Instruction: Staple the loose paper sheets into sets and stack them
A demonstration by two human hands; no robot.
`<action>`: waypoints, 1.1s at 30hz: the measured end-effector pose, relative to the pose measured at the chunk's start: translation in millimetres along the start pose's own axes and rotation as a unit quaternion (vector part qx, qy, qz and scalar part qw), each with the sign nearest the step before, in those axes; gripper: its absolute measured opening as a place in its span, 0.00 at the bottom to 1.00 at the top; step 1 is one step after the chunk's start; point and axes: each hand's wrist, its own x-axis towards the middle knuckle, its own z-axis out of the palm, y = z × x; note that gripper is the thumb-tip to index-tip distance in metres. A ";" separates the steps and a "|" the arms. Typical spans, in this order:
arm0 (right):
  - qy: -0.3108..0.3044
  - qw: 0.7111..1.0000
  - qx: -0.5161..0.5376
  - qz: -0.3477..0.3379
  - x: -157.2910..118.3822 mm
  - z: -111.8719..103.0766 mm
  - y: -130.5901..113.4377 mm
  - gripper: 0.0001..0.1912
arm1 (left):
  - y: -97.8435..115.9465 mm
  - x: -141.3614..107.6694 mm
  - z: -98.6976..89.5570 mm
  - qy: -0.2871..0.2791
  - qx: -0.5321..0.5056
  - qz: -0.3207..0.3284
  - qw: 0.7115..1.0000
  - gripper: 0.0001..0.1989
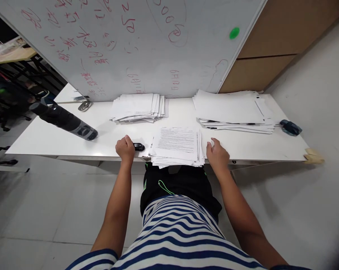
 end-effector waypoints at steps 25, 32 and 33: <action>0.090 0.993 0.052 -0.058 14.8 20.8 3.3 0.28 | 52.4 114.1 -3.1 -0.089 -0.001 0.156 0.984 0.23; 0.090 0.991 0.071 -0.075 15.6 21.4 4.1 0.26 | 48.7 163.6 27.6 -0.186 0.015 0.101 0.977 0.32; 0.090 0.990 0.073 -0.078 15.6 21.6 4.4 0.26 | 47.0 163.9 27.7 -0.184 0.015 0.088 0.979 0.33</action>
